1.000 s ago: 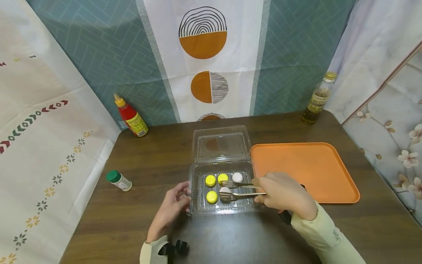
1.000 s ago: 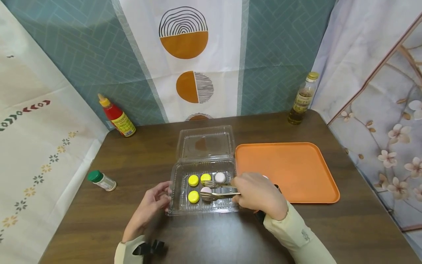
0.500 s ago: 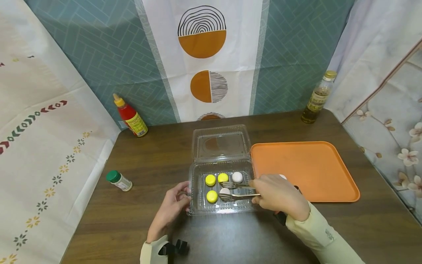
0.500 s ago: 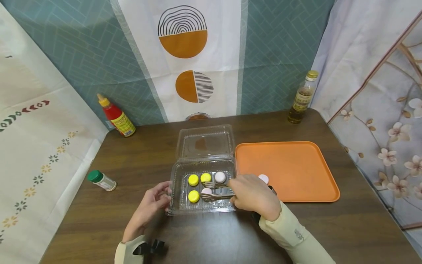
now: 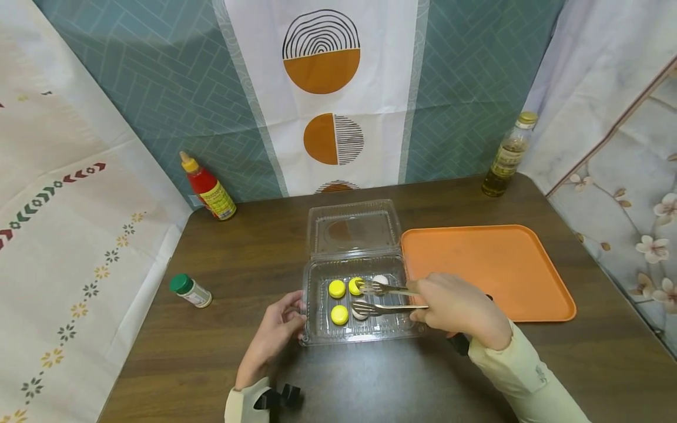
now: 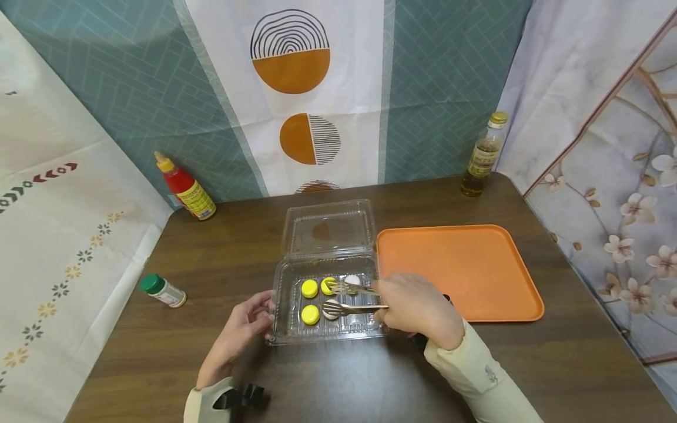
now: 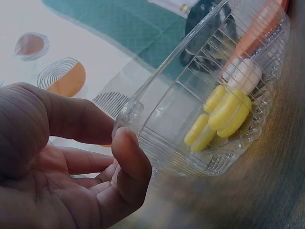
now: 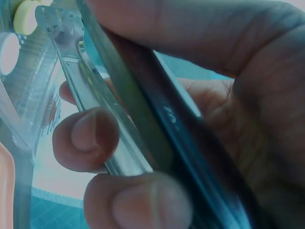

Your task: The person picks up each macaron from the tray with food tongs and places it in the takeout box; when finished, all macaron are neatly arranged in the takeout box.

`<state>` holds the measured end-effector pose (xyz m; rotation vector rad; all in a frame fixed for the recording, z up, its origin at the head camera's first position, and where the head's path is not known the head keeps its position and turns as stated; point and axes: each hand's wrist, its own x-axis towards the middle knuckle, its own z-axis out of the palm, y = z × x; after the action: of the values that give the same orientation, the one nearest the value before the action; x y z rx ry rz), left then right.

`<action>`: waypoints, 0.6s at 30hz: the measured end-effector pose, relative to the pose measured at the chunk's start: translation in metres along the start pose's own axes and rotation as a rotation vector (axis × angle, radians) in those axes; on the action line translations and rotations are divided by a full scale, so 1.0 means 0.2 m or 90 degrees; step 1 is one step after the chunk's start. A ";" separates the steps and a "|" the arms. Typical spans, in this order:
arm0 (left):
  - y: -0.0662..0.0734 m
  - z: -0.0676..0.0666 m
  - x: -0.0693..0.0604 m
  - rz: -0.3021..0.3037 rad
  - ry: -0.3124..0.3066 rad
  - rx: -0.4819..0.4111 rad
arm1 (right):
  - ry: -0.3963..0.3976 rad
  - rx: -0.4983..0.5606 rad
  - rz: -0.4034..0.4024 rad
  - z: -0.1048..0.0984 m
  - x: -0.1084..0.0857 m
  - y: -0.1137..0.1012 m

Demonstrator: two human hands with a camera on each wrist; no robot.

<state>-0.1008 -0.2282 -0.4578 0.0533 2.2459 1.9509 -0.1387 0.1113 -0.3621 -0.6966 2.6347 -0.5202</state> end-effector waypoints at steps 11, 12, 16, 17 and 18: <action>0.00 0.01 0.01 -0.013 0.005 0.005 | 0.074 0.010 -0.049 -0.07 -0.09 0.11; 0.00 0.01 0.00 -0.013 0.007 0.005 | 0.086 0.003 -0.051 -0.07 -0.10 0.12; 0.00 0.01 0.00 -0.017 0.018 -0.002 | 0.140 -0.038 -0.044 -0.06 -0.15 0.19; 0.01 0.01 0.00 -0.017 0.020 -0.002 | 0.151 -0.040 -0.036 -0.06 -0.17 0.21; 0.01 0.01 0.00 -0.018 0.021 -0.005 | 0.163 -0.045 -0.029 -0.06 -0.18 0.22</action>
<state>-0.1004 -0.2271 -0.4566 -0.0117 2.2472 1.9606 -0.1327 0.1697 -0.3620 -0.7585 2.8925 -0.5660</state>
